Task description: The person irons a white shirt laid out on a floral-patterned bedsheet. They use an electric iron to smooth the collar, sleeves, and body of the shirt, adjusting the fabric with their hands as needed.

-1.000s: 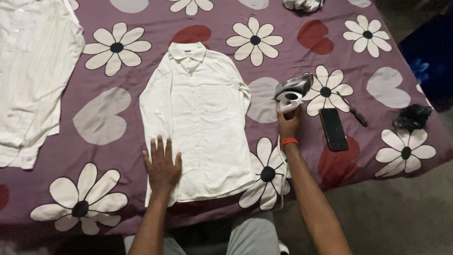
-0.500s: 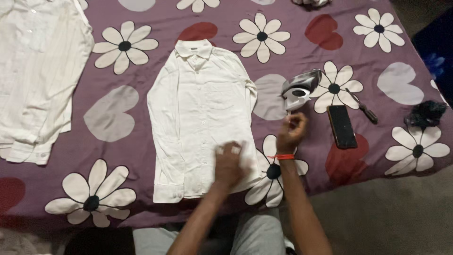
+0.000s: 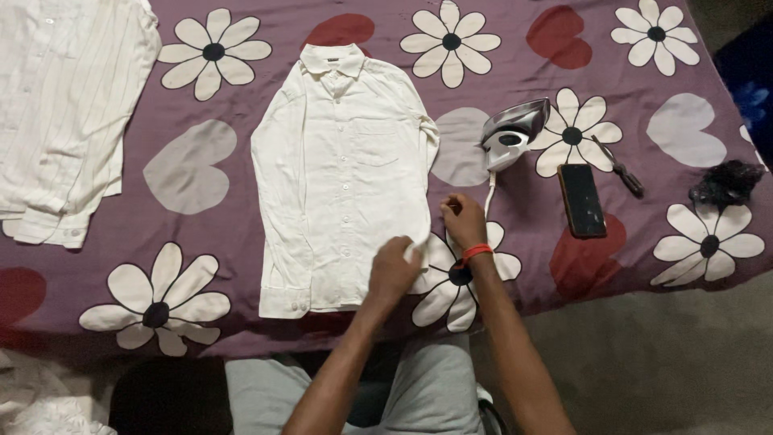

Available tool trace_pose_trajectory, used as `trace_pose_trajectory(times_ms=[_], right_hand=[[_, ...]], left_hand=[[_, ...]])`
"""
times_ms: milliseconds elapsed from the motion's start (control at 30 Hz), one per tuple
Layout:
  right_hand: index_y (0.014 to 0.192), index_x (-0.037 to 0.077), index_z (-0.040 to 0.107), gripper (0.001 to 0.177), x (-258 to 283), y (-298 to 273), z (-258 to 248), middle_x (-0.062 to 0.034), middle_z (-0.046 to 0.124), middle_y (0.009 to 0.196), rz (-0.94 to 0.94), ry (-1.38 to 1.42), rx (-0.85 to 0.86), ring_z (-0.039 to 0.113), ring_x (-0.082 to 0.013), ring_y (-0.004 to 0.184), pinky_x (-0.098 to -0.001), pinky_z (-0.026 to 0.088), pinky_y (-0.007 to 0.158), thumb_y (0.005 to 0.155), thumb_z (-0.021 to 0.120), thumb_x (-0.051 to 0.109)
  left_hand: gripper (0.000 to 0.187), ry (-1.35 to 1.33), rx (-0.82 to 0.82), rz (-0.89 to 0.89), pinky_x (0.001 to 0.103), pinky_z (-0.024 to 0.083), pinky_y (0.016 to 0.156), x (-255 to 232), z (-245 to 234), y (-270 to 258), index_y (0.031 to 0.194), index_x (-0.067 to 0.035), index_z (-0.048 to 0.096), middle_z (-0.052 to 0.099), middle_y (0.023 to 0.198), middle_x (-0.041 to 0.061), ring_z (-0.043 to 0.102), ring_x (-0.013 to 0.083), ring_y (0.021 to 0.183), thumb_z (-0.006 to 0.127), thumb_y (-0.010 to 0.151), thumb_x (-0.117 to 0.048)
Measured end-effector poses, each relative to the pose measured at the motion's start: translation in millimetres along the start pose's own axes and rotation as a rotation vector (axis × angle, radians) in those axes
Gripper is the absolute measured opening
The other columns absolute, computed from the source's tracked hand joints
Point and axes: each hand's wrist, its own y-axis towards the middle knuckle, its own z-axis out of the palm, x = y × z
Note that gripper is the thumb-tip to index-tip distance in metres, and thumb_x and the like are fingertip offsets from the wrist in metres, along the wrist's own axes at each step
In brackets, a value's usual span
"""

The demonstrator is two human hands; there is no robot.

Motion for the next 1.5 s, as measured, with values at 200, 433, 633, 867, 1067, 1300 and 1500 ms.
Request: trace_pose_trajectory(times_ms=[200,433,633,867,1067,1300,1500], right_hand=[[0.096,0.0,0.075,0.044,72,-19,13,-0.0178,0.075,0.087,0.107,-0.387,0.071,0.073,-0.0339,0.08,-0.0429,0.057,0.077,0.081,0.082,0.04],[0.099,0.007,0.079,0.035,89,-38,28,-0.0168,0.075,0.088,0.094,-0.454,0.092,0.071,-0.0352,0.082,-0.045,0.055,0.076,0.078,0.081,0.035],[0.103,0.006,0.076,0.022,56,-29,-5,-0.0153,0.073,0.091,0.064,-0.259,-0.237,0.072,-0.0317,0.082,-0.0426,0.056,0.076,0.085,0.078,0.019],[0.098,0.004,0.073,0.014,93,-6,-61,-0.0133,0.065,0.104,-0.317,-0.457,-0.523,0.067,-0.0315,0.092,-0.0419,0.055,0.078,0.085,0.073,-0.002],[0.093,0.004,0.073,0.004,150,-47,-60,-0.0133,0.069,0.106,-0.58,-0.516,-0.017,0.067,-0.0305,0.087,-0.0412,0.053,0.074,0.093,0.073,0.001],[0.107,0.003,0.072,0.019,123,-46,-42,-0.0113,0.073,0.106,-0.402,-0.104,-0.081,0.073,-0.0219,0.095,-0.0368,0.061,0.08,0.092,0.07,0.014],[0.107,-0.004,0.071,0.027,15,96,7,-0.0139,0.074,0.089,0.202,0.279,-0.018,0.067,-0.021,0.078,-0.0301,0.053,0.065,0.103,0.063,0.021]], left_hand=[[0.025,-0.445,-0.177,-0.476,0.036,0.046,0.067,21,-37,7,0.095,-0.001,0.067,0.062,0.077,0.006,0.056,0.0176,0.07,0.052,0.097,-0.02],[0.026,-0.588,-0.233,-0.473,0.031,0.044,0.062,15,-44,-3,0.092,-0.001,0.065,0.057,0.071,0.002,0.048,0.0112,0.065,0.05,0.1,-0.02],[0.026,-0.282,-0.106,-0.264,0.039,0.052,0.078,-10,-40,-16,0.105,-0.001,0.069,0.071,0.092,0.017,0.068,0.0334,0.088,0.058,0.098,-0.024],[0.03,0.068,0.126,0.057,0.048,0.051,0.09,-35,-28,-27,0.091,-0.005,0.074,0.075,0.1,0.018,0.068,0.0379,0.104,0.07,0.086,-0.035],[0.048,-0.829,0.147,-0.623,0.047,0.055,0.086,-1,15,22,0.118,-0.007,0.067,0.074,0.116,0.01,0.071,0.0267,0.103,0.057,0.097,-0.049],[0.05,-1.188,0.151,-0.729,0.036,0.058,0.063,19,58,48,0.13,-0.003,0.059,0.066,0.097,0.007,0.066,0.0189,0.08,0.072,0.094,-0.035],[0.036,-1.874,0.351,-0.662,0.025,0.038,0.045,23,49,40,0.131,-0.01,0.06,0.042,0.061,-0.005,0.043,0.0078,0.046,0.067,0.104,-0.033]])
